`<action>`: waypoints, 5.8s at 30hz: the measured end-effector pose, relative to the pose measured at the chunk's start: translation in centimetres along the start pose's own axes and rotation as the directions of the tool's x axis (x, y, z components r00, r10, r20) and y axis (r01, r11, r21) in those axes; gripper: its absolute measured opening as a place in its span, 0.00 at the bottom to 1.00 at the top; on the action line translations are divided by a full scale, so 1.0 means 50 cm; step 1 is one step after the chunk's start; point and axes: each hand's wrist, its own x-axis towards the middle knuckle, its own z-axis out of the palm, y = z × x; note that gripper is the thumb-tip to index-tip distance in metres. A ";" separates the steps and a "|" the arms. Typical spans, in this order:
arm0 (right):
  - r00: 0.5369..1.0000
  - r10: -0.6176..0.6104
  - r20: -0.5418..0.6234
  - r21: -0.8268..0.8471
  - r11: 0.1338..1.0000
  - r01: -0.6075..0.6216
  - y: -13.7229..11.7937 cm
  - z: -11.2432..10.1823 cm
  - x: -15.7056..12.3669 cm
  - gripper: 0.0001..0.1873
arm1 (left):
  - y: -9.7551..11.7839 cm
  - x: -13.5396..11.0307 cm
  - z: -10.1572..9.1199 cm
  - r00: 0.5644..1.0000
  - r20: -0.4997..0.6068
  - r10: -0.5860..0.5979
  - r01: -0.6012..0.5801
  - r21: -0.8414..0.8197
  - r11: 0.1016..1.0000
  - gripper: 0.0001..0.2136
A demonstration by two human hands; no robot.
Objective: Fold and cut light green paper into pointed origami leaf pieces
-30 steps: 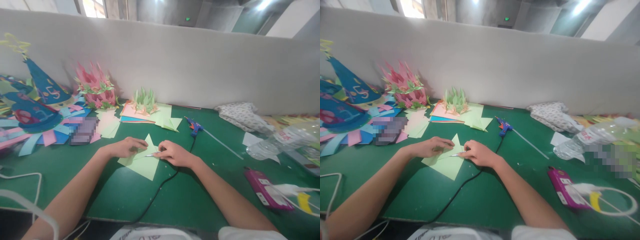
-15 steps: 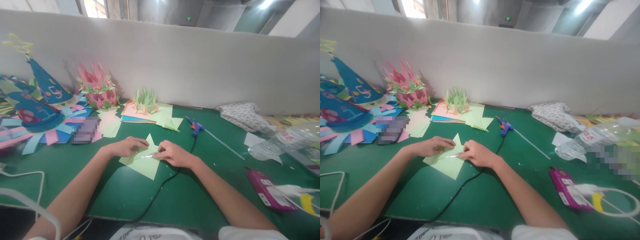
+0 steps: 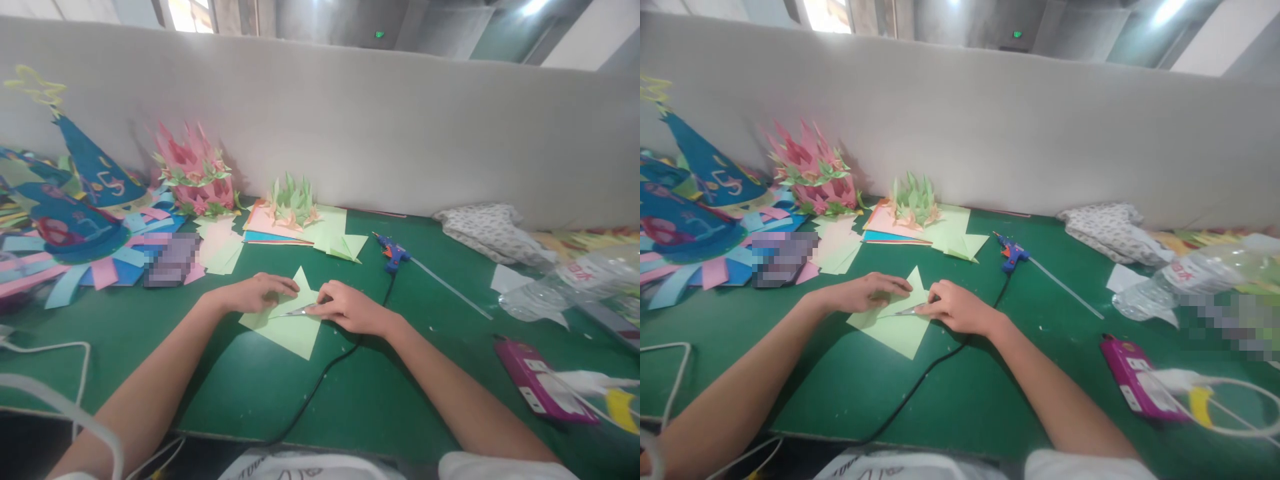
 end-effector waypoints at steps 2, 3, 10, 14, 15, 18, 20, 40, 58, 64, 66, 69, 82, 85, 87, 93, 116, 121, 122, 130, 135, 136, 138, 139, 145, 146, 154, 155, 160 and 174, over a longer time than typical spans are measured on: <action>1.000 -0.002 0.002 -0.019 1.000 0.002 -0.004 0.004 0.004 0.18 | 0.000 0.000 0.000 1.000 0.001 -0.001 0.001 0.005 1.000 0.24; 1.000 -0.006 0.001 -0.028 1.000 0.006 -0.007 0.006 0.006 0.18 | 0.001 0.000 0.000 1.000 0.001 -0.001 0.001 0.009 1.000 0.24; 1.000 -0.021 0.018 -0.031 0.999 0.022 -0.010 0.003 0.009 0.18 | -0.002 -0.001 0.002 1.000 0.010 -0.009 0.009 0.014 1.000 0.25; 1.000 -0.009 0.025 -0.036 0.999 0.010 -0.013 0.000 0.008 0.18 | -0.002 -0.001 0.002 1.000 0.007 -0.004 0.004 0.015 1.000 0.25; 1.000 -0.008 0.025 -0.042 0.999 0.009 -0.014 0.001 0.009 0.18 | -0.002 -0.001 0.001 1.000 0.010 -0.002 0.002 0.017 1.000 0.25; 1.000 -0.002 0.026 -0.047 0.999 0.004 -0.016 0.003 0.009 0.19 | 0.003 -0.004 -0.003 0.999 0.053 -0.007 0.006 0.034 0.999 0.25; 1.000 0.001 0.030 -0.047 0.999 0.001 -0.017 0.004 0.009 0.18 | 0.008 -0.007 -0.007 0.995 0.092 -0.025 0.020 0.056 0.998 0.25; 1.000 -0.009 -0.002 -0.200 0.980 0.008 -0.019 0.017 0.011 0.19 | 0.012 -0.009 -0.011 0.986 0.156 -0.064 0.056 0.055 0.997 0.28; 1.000 -0.031 -0.002 -0.203 0.979 0.030 -0.022 0.018 0.017 0.19 | 0.012 -0.005 -0.011 0.987 0.139 -0.075 0.068 0.056 0.996 0.26; 0.999 -0.041 0.002 -0.159 0.986 0.041 -0.025 0.015 0.015 0.17 | 0.011 -0.005 -0.008 0.991 0.119 -0.064 0.058 0.052 0.997 0.27; 0.999 -0.042 0.011 -0.136 0.990 0.043 -0.026 0.014 0.015 0.17 | 0.011 -0.005 -0.008 0.993 0.107 -0.055 0.052 0.029 0.998 0.26; 0.998 -0.052 0.035 -0.075 0.996 0.055 -0.023 0.010 0.011 0.18 | 0.009 -0.006 -0.006 0.994 0.095 -0.054 0.054 0.006 0.999 0.25; 0.794 0.365 -0.486 0.060 0.921 -0.386 0.063 0.000 -0.027 0.17 | 0.015 0.013 0.022 0.992 -0.088 -0.094 0.100 0.060 0.993 0.21; 0.778 0.431 -0.457 -0.029 0.867 -0.497 0.075 0.016 -0.028 0.17 | 0.019 0.015 0.032 0.985 -0.127 -0.119 0.132 0.098 0.986 0.24; 0.798 0.440 -0.412 -0.085 0.853 -0.514 0.074 0.023 -0.024 0.16 | 0.018 0.017 0.036 0.974 -0.169 -0.153 0.179 0.150 0.972 0.28; 0.854 0.355 -0.379 -0.178 0.878 -0.444 0.032 0.030 0.009 0.17 | 0.017 0.019 0.039 0.971 -0.166 -0.170 0.208 0.247 0.946 0.29; 0.827 0.391 -0.405 0.227 0.919 -0.323 0.028 0.033 0.023 0.10 | -0.004 0.012 0.013 0.907 -0.375 -0.191 0.141 -0.157 0.978 0.12; 0.591 0.607 -0.531 0.497 0.788 -0.364 0.062 0.016 0.010 0.07 | -0.032 -0.009 -0.017 0.680 -0.673 -0.291 0.370 -0.027 0.929 0.06; 0.531 0.662 -0.530 0.560 0.742 -0.367 0.070 0.012 0.007 0.07 | -0.039 -0.014 -0.021 0.613 -0.715 -0.337 0.453 -0.032 0.891 0.07; 0.291 0.716 -0.634 0.622 0.696 -0.359 0.126 0.009 -0.013 0.15 | -0.116 -0.055 -0.035 0.385 -0.857 -0.343 0.722 0.048 0.690 0.07; 0.430 0.578 -0.693 0.262 0.758 -0.597 0.124 0.012 -0.017 0.16 | -0.144 -0.066 -0.035 0.446 -0.807 -0.387 0.773 0.130 0.621 0.07; 0.464 0.521 -0.716 0.157 0.768 -0.621 0.115 0.009 -0.015 0.16 | -0.145 -0.067 -0.033 0.458 -0.802 -0.382 0.780 0.158 0.605 0.07; 0.526 0.426 -0.736 0.017 0.788 -0.615 0.089 0.002 -0.008 0.15 | -0.146 -0.067 -0.028 0.462 -0.811 -0.358 0.803 0.211 0.557 0.08; 0.584 0.400 -0.706 -0.015 0.817 -0.577 0.073 0.000 -0.004 0.14 | -0.144 -0.066 -0.025 0.453 -0.824 -0.341 0.817 0.230 0.529 0.08; 0.974 0.175 -0.144 0.016 0.984 -0.175 -0.007 0.014 0.024 0.18 | -0.101 -0.034 -0.009 0.497 -0.841 -0.213 0.728 0.271 0.629 0.12; 0.974 0.191 -0.119 0.008 0.981 -0.192 -0.014 0.019 0.028 0.24 | -0.090 -0.027 -0.007 0.557 -0.801 -0.220 0.662 0.269 0.699 0.13; 0.960 0.259 -0.103 0.104 0.963 -0.249 -0.005 0.033 0.035 0.26 | -0.011 0.007 0.033 0.982 -0.178 -0.065 0.085 0.111 0.990 0.34; 0.957 0.267 -0.117 0.136 0.958 -0.251 -0.003 0.033 0.035 0.25 | -0.006 0.010 0.039 0.981 -0.181 -0.073 0.097 0.124 0.988 0.34; 0.926 0.345 -0.157 0.292 0.911 -0.290 -0.004 0.033 0.034 0.24 | 0.009 0.029 0.057 0.954 -0.251 -0.165 0.223 0.226 0.948 0.32; 0.718 0.532 -0.450 0.705 0.705 -0.080 0.012 0.054 0.040 0.27 | 0.009 0.047 0.062 0.798 -0.586 -0.144 0.210 0.045 0.977 0.06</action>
